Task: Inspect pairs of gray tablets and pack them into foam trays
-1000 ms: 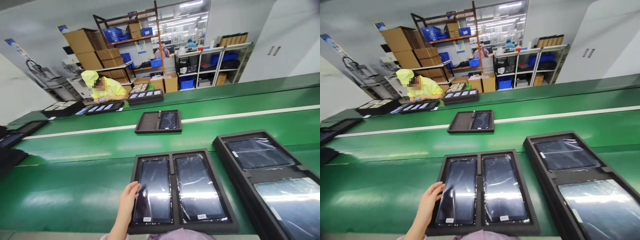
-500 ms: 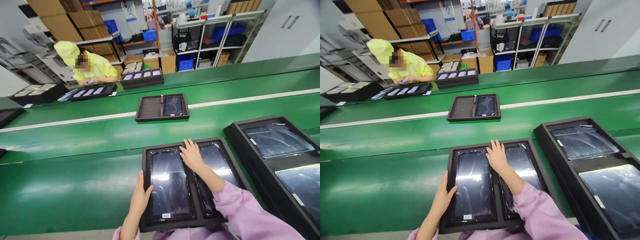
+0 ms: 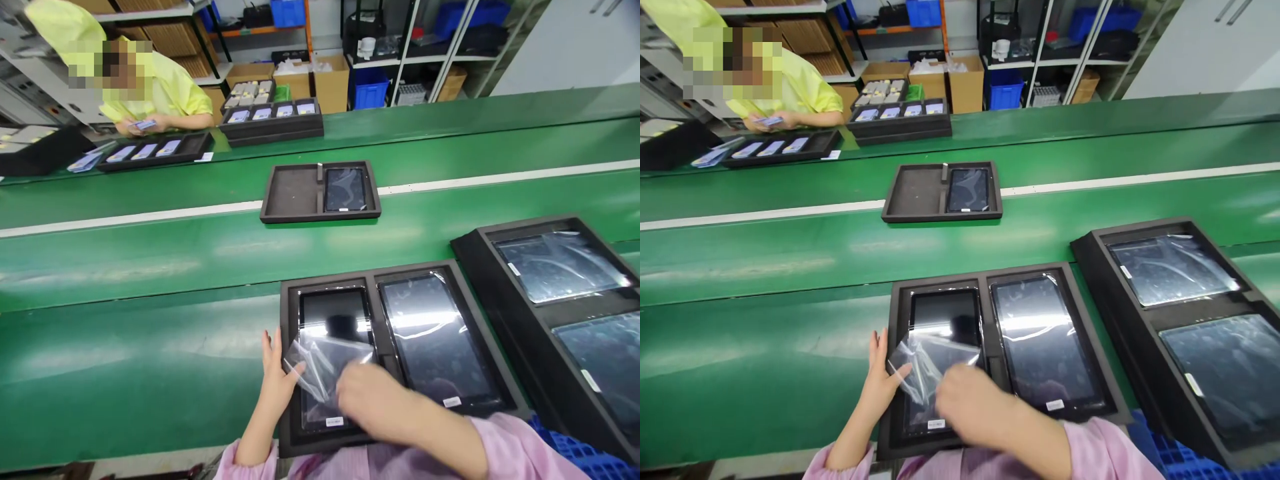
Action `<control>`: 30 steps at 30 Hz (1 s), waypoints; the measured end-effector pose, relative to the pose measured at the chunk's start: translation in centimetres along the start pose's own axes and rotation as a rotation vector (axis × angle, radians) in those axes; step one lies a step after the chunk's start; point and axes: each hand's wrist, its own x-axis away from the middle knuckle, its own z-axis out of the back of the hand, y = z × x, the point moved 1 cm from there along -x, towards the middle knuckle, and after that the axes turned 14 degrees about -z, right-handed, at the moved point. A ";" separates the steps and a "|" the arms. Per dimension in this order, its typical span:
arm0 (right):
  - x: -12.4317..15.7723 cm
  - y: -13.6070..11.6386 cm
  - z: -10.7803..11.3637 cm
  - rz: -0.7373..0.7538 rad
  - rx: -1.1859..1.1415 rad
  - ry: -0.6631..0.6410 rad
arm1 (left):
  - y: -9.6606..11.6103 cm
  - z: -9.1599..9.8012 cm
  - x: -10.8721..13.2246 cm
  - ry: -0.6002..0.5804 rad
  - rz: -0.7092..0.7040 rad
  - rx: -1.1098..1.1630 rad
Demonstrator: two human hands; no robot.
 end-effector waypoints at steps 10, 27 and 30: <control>5.0 3.9 2.7 -0.204 -0.119 0.458 | 0.7 0.4 -0.4 -0.033 -0.110 -0.010; -1.7 6.7 4.1 -0.128 0.102 -0.030 | 1.6 -0.5 -7.8 -0.070 0.197 0.203; -4.6 8.2 5.2 -0.387 -0.014 0.086 | 0.8 -0.8 -7.6 -0.068 0.197 0.255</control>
